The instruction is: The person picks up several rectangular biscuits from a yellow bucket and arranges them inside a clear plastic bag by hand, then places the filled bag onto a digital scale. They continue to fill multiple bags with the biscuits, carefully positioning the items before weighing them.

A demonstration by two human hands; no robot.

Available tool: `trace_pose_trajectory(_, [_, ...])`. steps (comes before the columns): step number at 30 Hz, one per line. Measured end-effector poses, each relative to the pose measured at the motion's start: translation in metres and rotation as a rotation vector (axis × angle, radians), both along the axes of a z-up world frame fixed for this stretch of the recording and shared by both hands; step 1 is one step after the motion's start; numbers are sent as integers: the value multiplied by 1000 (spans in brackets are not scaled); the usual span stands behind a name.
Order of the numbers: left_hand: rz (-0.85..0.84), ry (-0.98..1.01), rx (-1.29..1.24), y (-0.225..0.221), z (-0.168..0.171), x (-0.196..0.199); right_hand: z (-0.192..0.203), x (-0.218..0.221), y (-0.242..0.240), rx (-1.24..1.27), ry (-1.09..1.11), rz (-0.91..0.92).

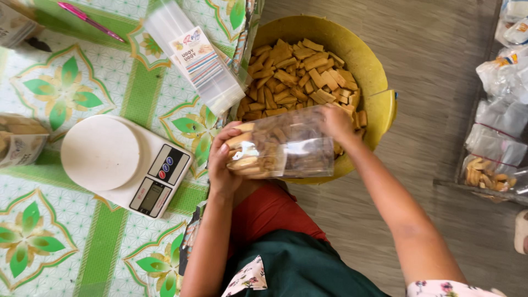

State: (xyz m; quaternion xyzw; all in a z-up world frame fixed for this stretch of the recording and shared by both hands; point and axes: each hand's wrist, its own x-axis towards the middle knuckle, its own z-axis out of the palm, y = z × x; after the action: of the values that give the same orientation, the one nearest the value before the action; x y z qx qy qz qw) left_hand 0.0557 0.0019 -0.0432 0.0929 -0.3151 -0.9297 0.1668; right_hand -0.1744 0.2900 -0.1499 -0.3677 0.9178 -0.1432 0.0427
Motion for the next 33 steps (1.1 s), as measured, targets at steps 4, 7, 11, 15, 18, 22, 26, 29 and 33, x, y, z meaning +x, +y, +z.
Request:
trace_pose_trajectory(4, [-69,10,45,6,-3,-7,-66,-2,12,83,447,60])
trace_pose_trajectory(7, [-106,0,55,7,-7,-10,-34,14,-4,81,324,-85])
trace_pose_trajectory(11, [-140,32,91,4,-10,-18,90,38,5,-318,-8,-321])
trace_pose_trajectory(15, [-138,57,54,9,-9,-26,161,63,3,-811,-384,-420])
trace_pose_trajectory(18, [-112,55,-87,5,-7,-25,209,86,34,-1188,-543,-246])
trace_pose_trajectory(22, [-133,116,-368,5,3,-28,214,133,36,-1046,-975,-303])
trace_pose_trajectory(26, [-282,235,-544,14,19,-37,191,154,1,-1168,-1672,-399])
trace_pose_trajectory(29, [-349,300,-512,14,30,-42,191,163,-10,-1158,-1708,-474])
trace_pose_trajectory(33, [-429,340,-455,10,35,-38,185,180,-19,-1178,-1466,-236])
